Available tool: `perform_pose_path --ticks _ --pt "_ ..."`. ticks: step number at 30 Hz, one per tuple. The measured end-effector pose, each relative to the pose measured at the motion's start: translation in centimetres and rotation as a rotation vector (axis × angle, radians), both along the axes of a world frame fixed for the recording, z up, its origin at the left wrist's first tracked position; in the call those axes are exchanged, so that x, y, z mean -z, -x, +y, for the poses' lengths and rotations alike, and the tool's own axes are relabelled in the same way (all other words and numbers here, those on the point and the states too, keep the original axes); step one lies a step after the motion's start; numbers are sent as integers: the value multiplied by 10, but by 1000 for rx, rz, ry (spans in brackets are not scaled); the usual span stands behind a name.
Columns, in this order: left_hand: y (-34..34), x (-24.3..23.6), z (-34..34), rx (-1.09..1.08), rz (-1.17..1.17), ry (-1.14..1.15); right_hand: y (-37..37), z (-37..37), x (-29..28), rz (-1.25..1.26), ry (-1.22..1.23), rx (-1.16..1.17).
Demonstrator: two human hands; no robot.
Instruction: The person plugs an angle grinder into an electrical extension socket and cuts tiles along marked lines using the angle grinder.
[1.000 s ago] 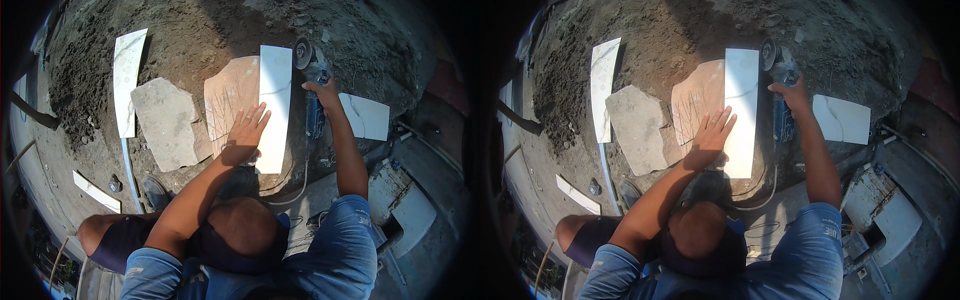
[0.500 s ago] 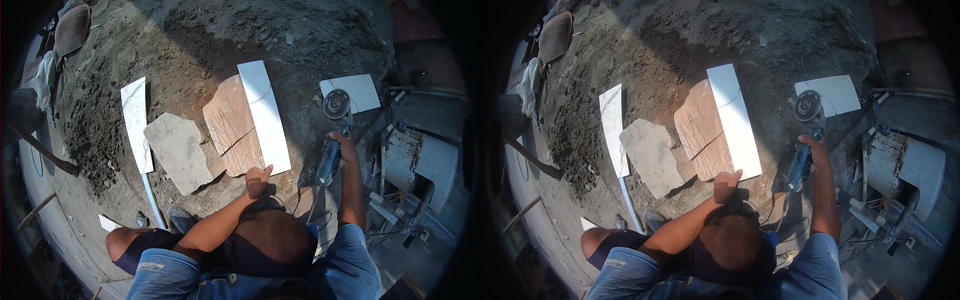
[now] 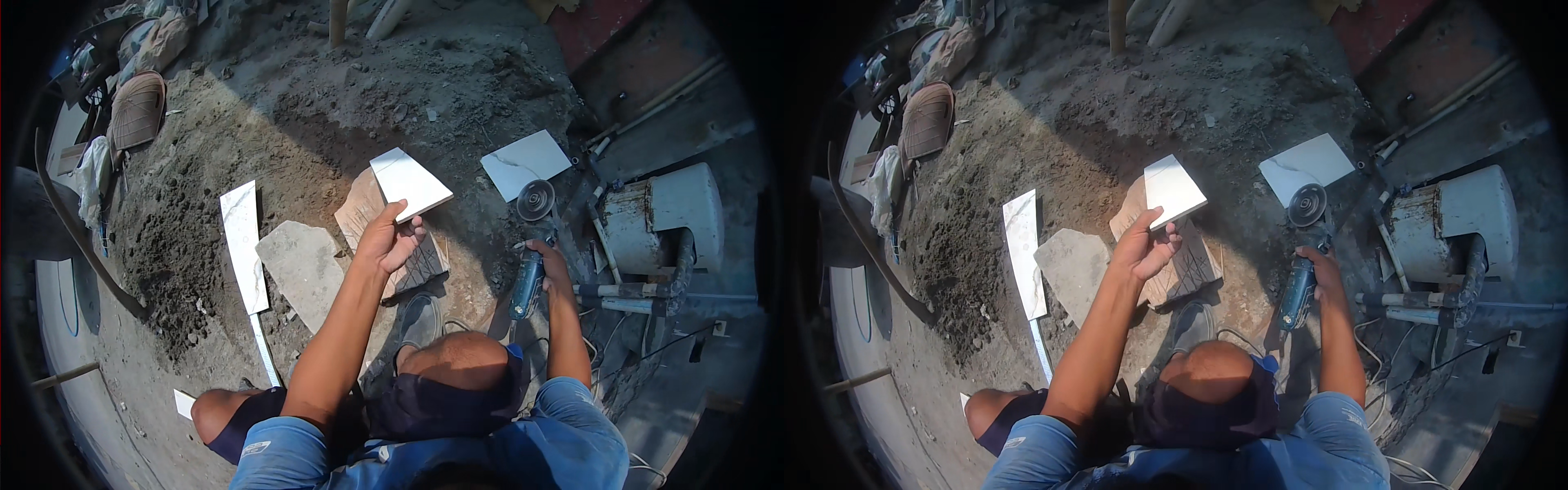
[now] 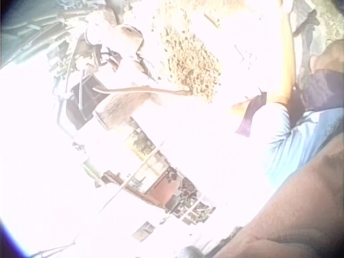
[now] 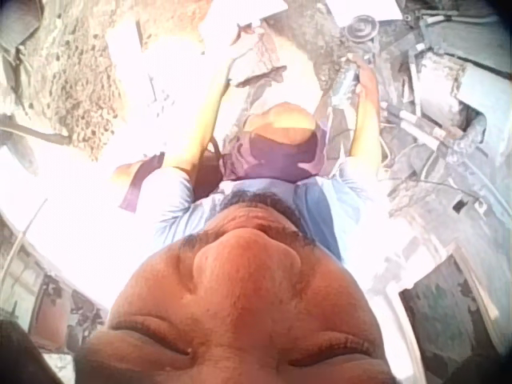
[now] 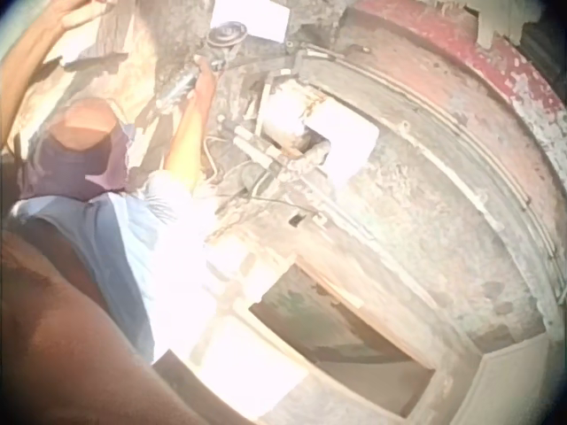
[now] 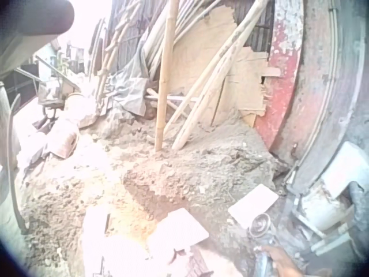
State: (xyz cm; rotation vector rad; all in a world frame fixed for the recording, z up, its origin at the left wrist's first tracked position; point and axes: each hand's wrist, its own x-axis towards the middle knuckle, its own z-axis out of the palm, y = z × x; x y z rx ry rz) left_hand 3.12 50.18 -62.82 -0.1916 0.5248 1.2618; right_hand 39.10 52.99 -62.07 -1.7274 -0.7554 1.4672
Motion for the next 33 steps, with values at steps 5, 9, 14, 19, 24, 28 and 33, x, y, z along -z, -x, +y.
perform_pose_path --ticks 5,9,14,19,24,28,33 --pt "3 8 -4 3 20 47 -2 -6 7 57 -89 -1" --pt "7 14 -12 14 63 26 3 -16 1 79 -136 7" --pt "9 10 -16 59 59 -8 -5 -22 2 145 -78 -14" --pt "6 11 -17 82 121 -20 -15 -27 15 174 -55 -6" --pt "2 6 -16 65 119 14 -12 -33 9 201 -60 28" --pt "0 5 -14 57 108 23 -17 -31 15 195 -55 40" --pt "-6 9 -20 72 158 23 -19 -28 20 210 -70 7"
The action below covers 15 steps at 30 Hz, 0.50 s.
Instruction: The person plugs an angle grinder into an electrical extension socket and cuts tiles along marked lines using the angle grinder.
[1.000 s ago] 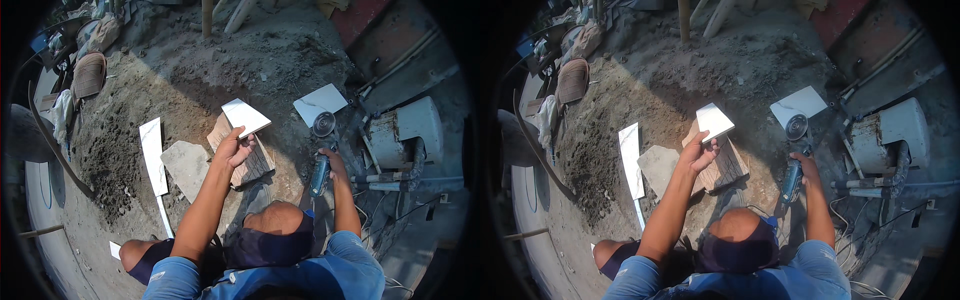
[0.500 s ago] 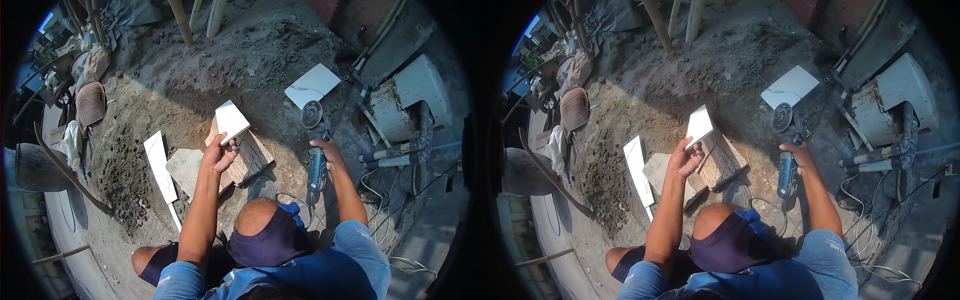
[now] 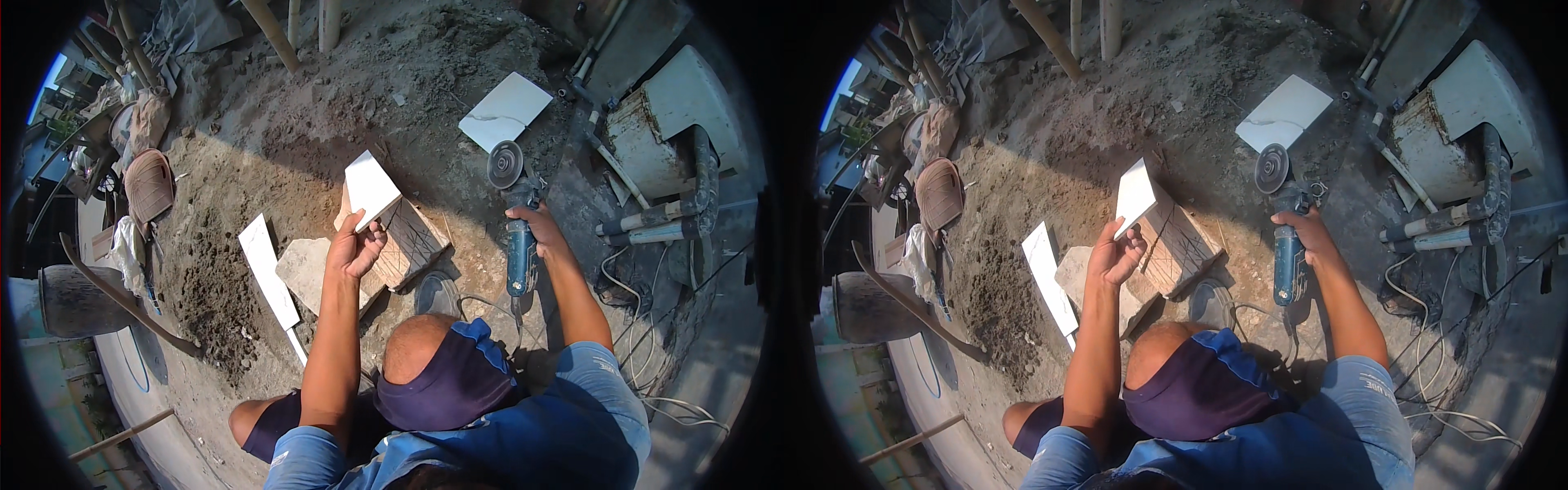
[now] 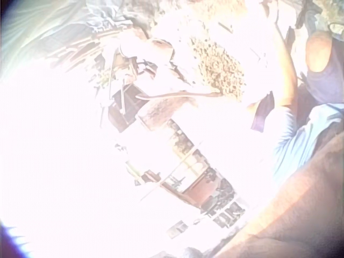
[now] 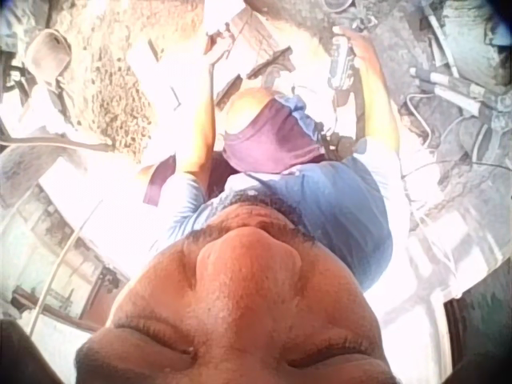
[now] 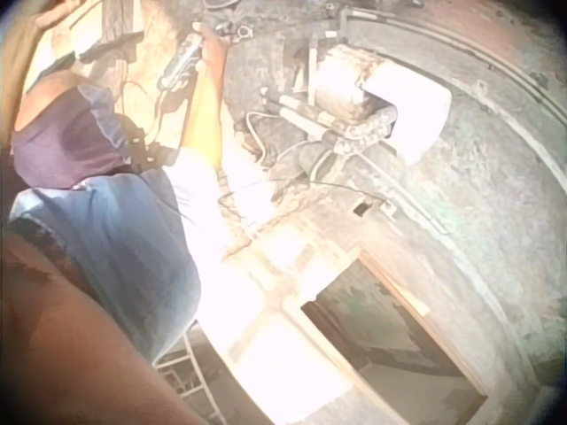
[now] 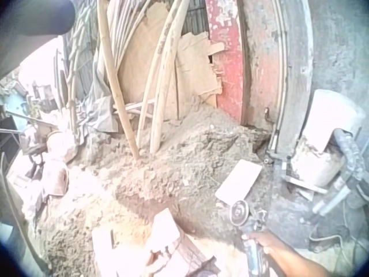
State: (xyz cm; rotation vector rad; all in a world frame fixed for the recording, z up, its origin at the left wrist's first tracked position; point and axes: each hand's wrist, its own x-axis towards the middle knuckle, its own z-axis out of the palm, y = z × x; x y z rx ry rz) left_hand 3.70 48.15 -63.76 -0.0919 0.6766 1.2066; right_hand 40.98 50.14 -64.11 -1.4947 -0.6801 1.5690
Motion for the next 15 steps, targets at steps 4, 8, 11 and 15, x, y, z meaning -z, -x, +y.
perform_pose_path --ticks 4,8,11,15 --pt "-20 31 -31 161 99 -7 4 0 -7 -14 30 -25" --pt "-55 103 -70 379 325 102 -1 5 7 11 53 -49" --pt "-52 150 -83 380 462 160 10 10 12 17 61 -117" --pt "-56 163 -84 473 815 218 29 17 10 -54 68 -139"
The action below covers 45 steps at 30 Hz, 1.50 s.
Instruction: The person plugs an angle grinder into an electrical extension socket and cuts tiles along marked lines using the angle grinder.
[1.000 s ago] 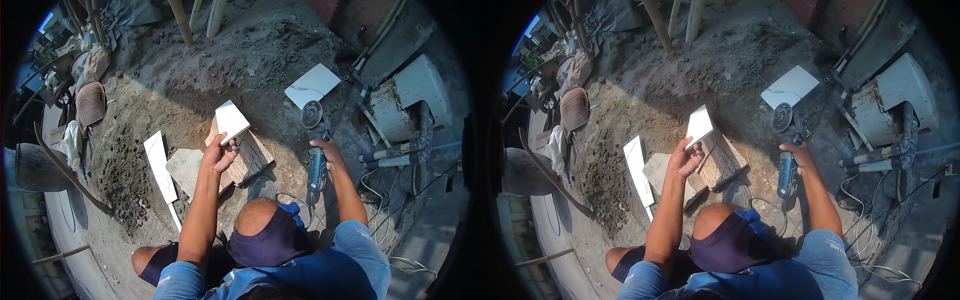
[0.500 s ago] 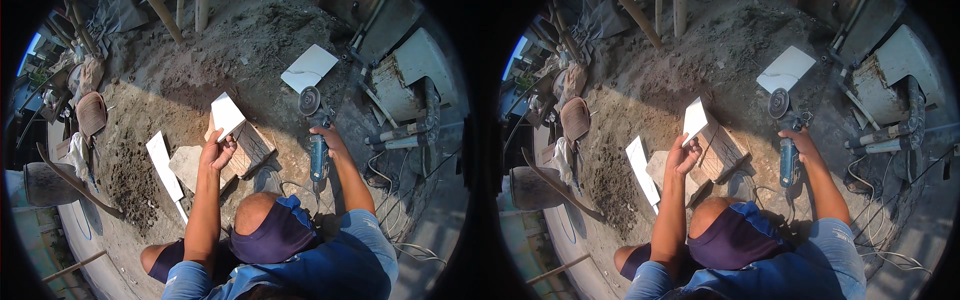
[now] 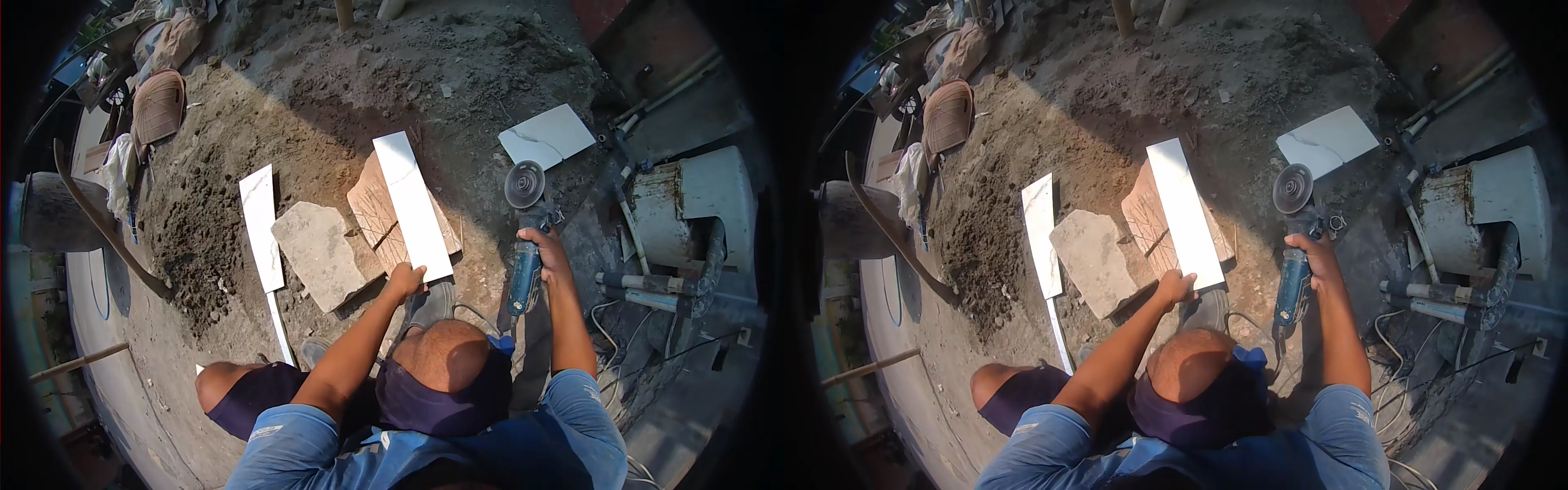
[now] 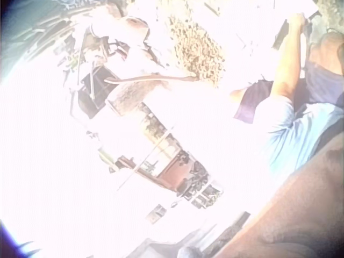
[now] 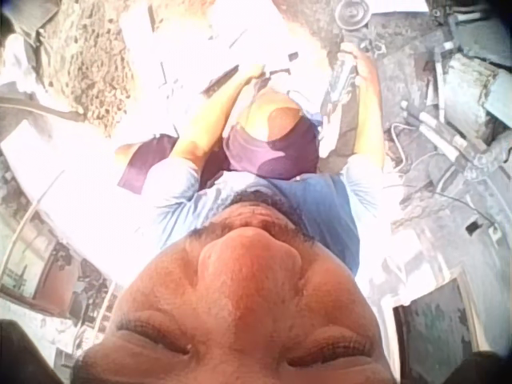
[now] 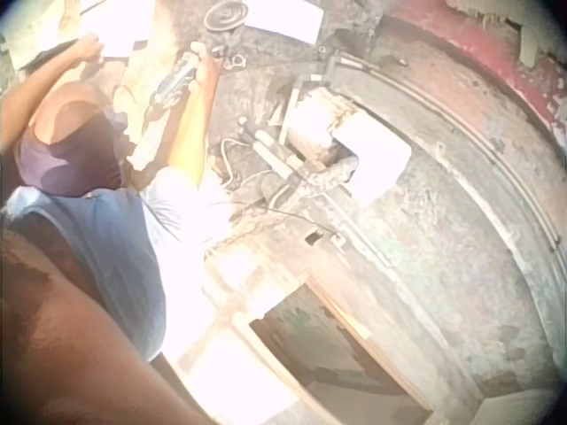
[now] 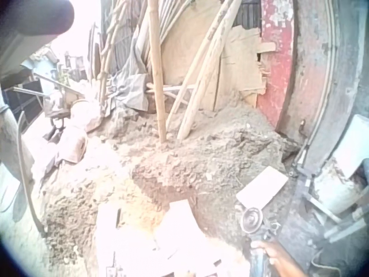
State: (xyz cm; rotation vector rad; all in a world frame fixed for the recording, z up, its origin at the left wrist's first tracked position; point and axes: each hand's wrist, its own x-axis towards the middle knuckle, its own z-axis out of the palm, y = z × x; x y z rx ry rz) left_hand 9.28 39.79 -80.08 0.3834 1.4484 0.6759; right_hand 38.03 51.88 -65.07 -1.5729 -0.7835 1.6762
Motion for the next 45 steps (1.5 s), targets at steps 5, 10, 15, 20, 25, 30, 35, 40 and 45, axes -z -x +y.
perform_pose_path --ticks 5,10,15,20,25,30,35,40,45 --pt "1 -36 18 834 716 -108 11 17 10 -149 -12 -26" --pt "-24 -97 54 650 302 -367 44 39 2 -98 42 -95" --pt "-90 -103 84 209 -343 -379 97 56 0 -255 -50 -62" --pt "-75 -97 102 159 -238 -436 115 61 -10 -334 -241 -65" --pt "-37 -121 112 185 -967 -436 103 57 -20 510 -12 -361" --pt "-13 -121 120 330 -697 -453 127 67 -22 239 -66 -398" --pt "-11 -99 97 219 -263 -523 167 54 6 -495 -446 -396" --pt "24 -60 82 228 -522 -395 181 51 35 160 -88 -412" --pt "76 -47 126 379 -183 -204 220 86 76 -533 -207 -482"
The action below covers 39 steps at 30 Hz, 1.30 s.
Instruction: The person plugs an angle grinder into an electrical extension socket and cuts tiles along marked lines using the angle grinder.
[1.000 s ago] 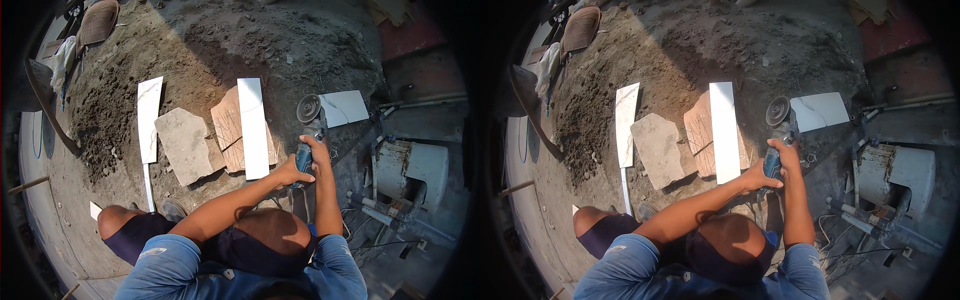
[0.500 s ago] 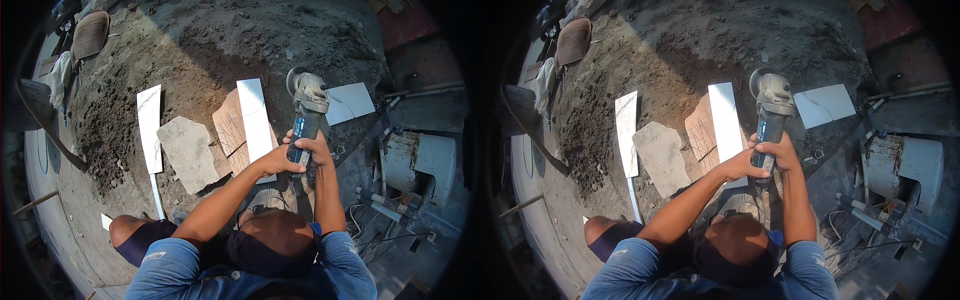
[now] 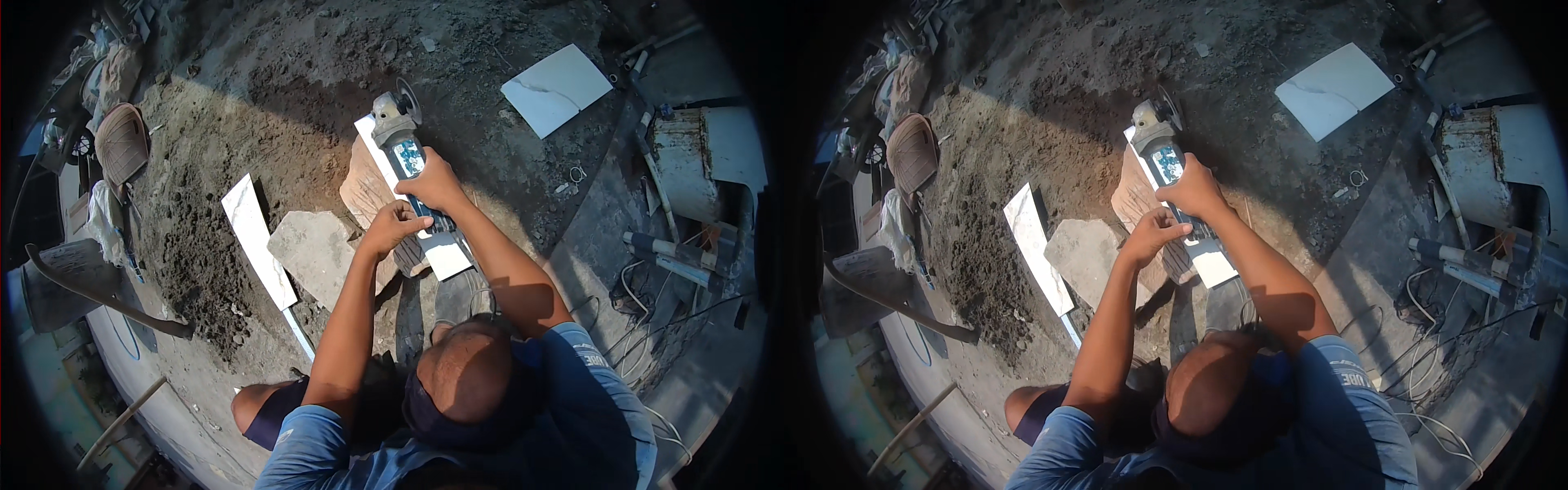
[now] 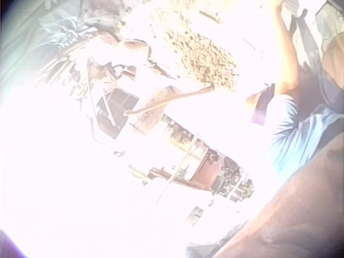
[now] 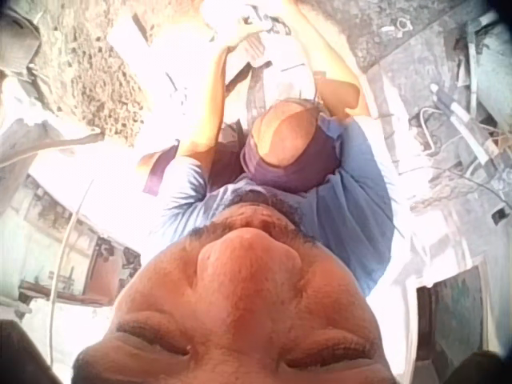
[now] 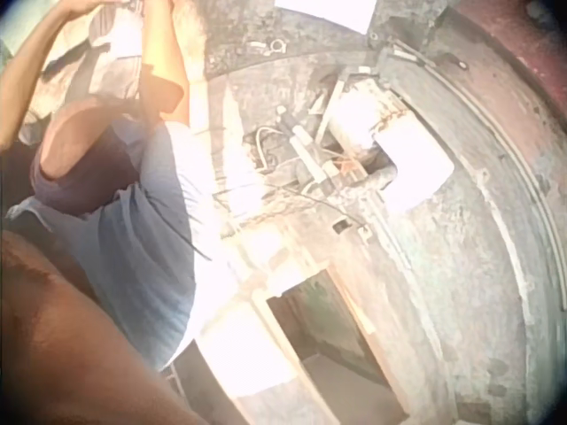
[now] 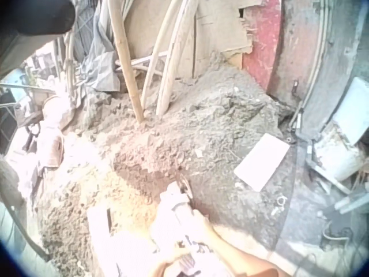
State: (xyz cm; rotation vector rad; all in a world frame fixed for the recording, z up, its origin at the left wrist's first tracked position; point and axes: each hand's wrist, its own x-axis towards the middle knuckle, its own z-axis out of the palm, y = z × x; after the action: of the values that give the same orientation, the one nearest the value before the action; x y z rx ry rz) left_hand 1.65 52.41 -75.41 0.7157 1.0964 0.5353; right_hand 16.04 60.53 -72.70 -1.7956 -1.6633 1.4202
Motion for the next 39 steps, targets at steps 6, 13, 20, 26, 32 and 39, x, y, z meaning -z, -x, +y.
perform_pose_path --ticks 6,13,20,26,32,39 --pt "-9 25 16 -428 -135 -152 42 34 12 -148 11 13" --pt "-26 22 -2 -428 275 -304 50 39 15 -172 38 6" --pt "-45 25 -11 -485 435 -424 48 40 16 -152 50 -14" --pt "-43 45 -7 -526 579 -483 48 45 21 -164 64 -1" --pt "-43 46 -7 -531 486 -424 48 47 20 -200 94 -4" --pt "-57 41 -60 -607 914 -435 45 48 18 -190 110 -25"
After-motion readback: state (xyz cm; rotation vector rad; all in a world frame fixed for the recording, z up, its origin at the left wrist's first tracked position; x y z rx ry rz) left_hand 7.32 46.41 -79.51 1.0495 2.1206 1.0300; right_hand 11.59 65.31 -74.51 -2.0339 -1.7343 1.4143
